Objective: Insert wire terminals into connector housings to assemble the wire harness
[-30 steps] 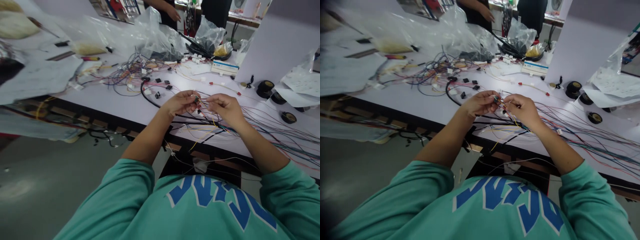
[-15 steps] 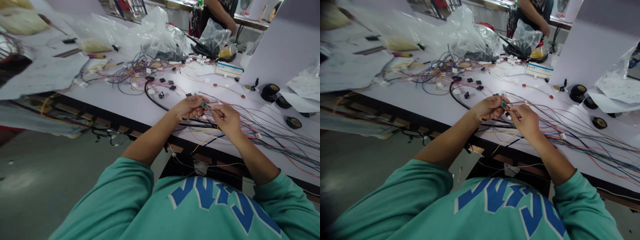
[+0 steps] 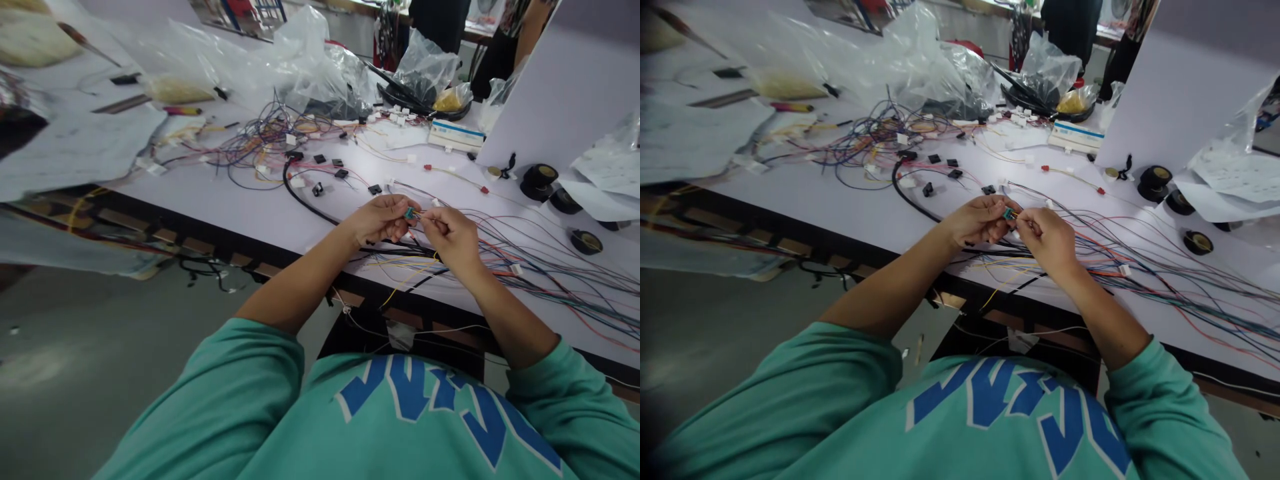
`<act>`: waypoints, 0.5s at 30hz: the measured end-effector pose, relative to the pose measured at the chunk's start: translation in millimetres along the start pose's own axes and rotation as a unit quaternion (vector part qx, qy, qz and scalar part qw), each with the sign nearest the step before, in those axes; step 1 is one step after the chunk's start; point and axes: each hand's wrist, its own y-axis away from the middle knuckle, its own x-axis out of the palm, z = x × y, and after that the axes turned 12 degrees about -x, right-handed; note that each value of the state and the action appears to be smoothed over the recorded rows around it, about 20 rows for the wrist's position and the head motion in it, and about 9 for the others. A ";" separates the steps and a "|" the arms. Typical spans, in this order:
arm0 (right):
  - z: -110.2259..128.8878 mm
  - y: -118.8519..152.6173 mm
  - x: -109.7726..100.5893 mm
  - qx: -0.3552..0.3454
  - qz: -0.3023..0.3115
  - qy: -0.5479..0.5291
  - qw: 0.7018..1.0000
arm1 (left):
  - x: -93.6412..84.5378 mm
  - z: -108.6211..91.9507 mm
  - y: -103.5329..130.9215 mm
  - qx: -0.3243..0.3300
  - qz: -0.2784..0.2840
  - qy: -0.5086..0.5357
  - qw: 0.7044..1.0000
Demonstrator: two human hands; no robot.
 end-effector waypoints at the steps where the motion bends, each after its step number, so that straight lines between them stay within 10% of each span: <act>1: 0.2 0.1 -0.1 0.007 0.001 -0.001 1.000 | -0.1 0.3 -0.1 0.000 -0.003 0.000 1.000; 15: 1.7 1.1 1.8 0.083 -0.048 0.025 0.995 | 1.4 7.4 -2.9 0.019 0.004 0.010 1.000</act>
